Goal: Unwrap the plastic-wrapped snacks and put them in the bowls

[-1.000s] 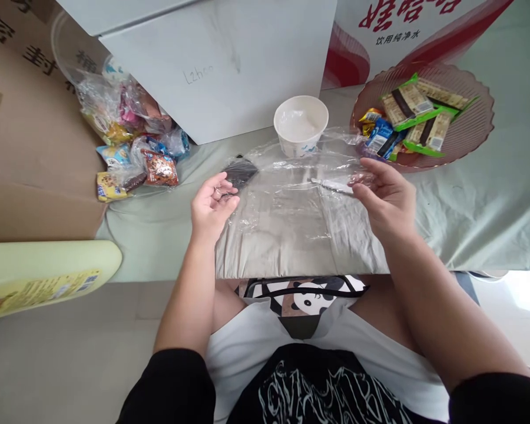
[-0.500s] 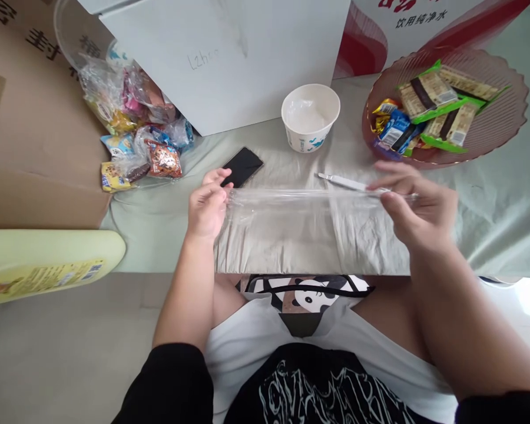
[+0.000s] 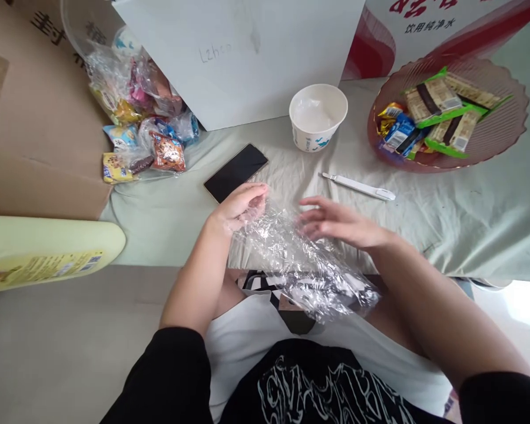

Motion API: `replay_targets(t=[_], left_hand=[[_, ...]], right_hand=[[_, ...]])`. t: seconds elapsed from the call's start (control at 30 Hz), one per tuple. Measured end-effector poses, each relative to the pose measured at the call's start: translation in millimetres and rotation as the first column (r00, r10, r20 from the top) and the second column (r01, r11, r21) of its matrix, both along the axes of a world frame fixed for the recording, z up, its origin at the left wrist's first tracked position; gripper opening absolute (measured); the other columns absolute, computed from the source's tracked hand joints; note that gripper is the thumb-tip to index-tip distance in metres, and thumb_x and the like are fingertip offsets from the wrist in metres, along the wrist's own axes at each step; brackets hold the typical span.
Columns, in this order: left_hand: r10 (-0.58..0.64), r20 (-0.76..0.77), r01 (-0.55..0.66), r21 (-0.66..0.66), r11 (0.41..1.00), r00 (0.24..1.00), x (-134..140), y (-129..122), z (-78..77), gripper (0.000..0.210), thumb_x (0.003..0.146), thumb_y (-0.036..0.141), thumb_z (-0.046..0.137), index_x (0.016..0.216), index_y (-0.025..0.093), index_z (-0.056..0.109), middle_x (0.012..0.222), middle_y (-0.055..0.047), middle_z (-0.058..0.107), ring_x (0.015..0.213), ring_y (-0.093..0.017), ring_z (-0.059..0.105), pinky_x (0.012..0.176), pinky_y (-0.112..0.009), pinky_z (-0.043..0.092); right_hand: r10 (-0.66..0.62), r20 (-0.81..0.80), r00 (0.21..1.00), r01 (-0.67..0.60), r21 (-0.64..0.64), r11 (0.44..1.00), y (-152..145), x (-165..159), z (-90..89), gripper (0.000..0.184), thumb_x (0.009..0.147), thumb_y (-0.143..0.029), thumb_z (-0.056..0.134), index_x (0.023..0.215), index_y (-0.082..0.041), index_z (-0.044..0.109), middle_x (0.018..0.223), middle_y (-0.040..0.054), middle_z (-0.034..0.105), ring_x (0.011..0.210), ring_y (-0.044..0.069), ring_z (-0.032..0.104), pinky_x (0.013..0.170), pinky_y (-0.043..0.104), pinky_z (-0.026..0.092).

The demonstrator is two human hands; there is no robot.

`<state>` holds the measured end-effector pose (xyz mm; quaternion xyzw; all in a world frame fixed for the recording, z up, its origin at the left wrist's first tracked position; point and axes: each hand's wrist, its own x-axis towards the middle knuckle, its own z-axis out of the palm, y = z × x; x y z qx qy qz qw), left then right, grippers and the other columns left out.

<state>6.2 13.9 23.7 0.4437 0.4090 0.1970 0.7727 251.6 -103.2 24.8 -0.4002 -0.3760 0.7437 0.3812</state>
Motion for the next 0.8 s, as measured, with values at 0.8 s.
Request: replay_targets(t=[0.8], left_hand=[[-0.041,0.226,-0.015,0.241,0.97,0.973,21.9,-25.0,0.3,0.023,0.073,0.039,0.084,0.067,0.019,0.076,0.064,-0.002,0.062,0.05,-0.013,0.058,0.047,-0.028,0.048]], right_hand=[[-0.636,0.18,0.75,0.543,0.38,0.748,1.3,-15.6,-18.2,0.014,0.082,-0.035,0.068,0.074,-0.025,0.062,0.119,0.0053,0.063,0.104,0.023,0.064,0.072,0.034,0.056]])
